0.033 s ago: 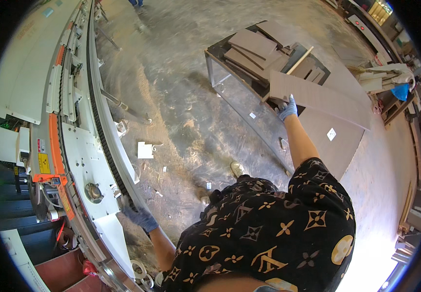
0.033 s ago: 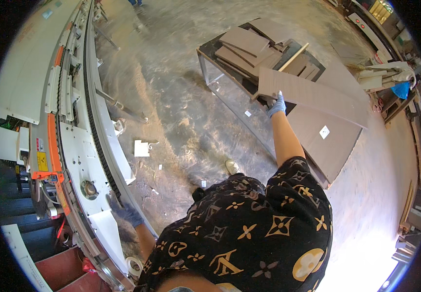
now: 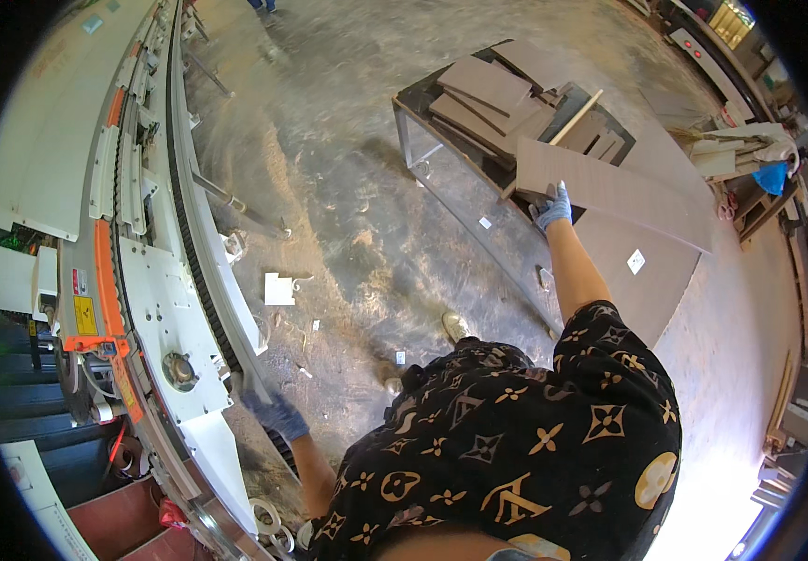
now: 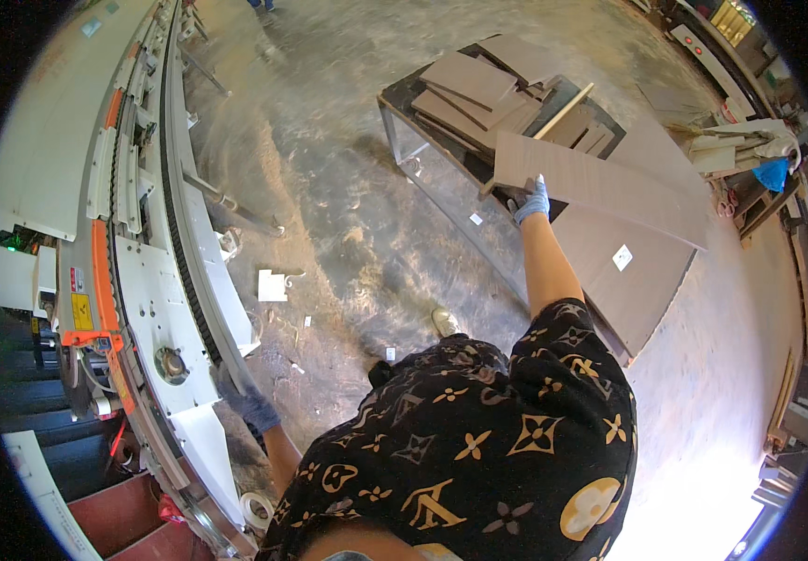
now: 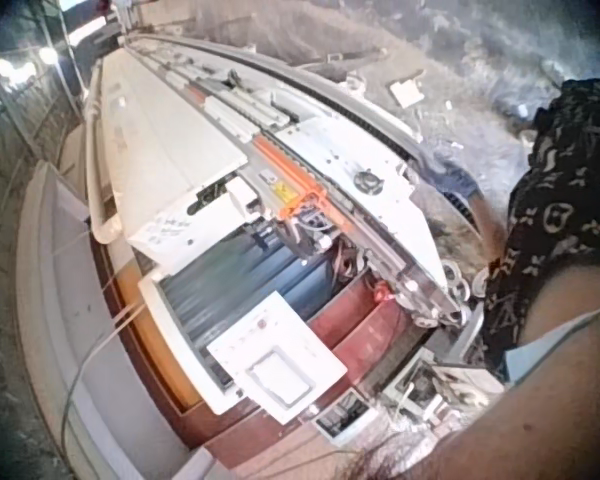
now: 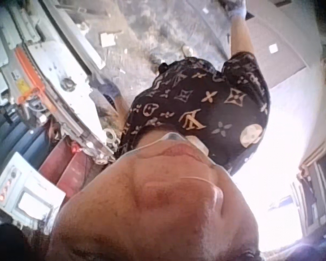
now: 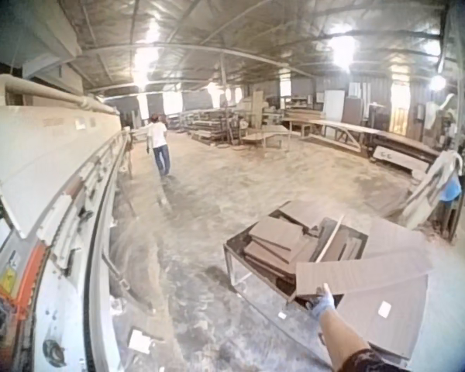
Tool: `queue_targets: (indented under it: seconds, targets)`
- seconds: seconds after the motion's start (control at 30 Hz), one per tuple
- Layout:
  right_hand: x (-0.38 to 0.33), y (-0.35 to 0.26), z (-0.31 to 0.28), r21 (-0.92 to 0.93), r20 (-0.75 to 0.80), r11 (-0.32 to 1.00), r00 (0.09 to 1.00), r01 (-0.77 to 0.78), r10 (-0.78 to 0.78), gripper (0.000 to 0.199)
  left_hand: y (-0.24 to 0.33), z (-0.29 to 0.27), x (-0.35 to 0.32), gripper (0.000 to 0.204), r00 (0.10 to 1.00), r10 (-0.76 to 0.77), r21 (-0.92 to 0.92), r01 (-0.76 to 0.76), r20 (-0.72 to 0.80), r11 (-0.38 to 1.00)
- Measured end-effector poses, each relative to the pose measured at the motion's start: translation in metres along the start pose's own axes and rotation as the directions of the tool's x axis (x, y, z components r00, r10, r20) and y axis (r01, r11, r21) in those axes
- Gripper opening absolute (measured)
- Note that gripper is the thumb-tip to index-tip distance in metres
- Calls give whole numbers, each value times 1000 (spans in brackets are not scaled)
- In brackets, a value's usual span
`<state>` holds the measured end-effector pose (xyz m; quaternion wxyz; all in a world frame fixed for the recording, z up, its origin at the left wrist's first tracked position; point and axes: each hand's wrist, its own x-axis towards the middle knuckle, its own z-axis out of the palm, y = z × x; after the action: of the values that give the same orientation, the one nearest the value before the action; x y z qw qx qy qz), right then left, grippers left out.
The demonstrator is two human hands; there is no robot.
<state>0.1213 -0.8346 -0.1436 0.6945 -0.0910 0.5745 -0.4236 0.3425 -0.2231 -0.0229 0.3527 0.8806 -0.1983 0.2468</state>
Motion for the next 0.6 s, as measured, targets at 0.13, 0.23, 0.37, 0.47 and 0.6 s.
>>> queue_targets:
  seconds: [0.13,0.23,0.37,0.47,0.6]
  targets:
    - [45,-5,-13,275,125,961,992,-5,-31,32,57,74,-22,41,954,3,-323,99,301,941]
    - [-22,28,-23,239,437,964,899,-114,-1,35,74,136,-59,45,853,141,-434,107,502,894]
    - [-118,55,-85,-131,589,890,687,-437,425,39,208,179,-54,55,374,172,-399,907,911,136]
    - [-189,55,-91,-201,592,797,578,-569,562,47,245,211,-61,56,156,13,-153,945,988,291]
    - [-150,6,-106,237,517,837,793,-493,321,55,235,194,-52,40,364,41,-361,894,931,265]
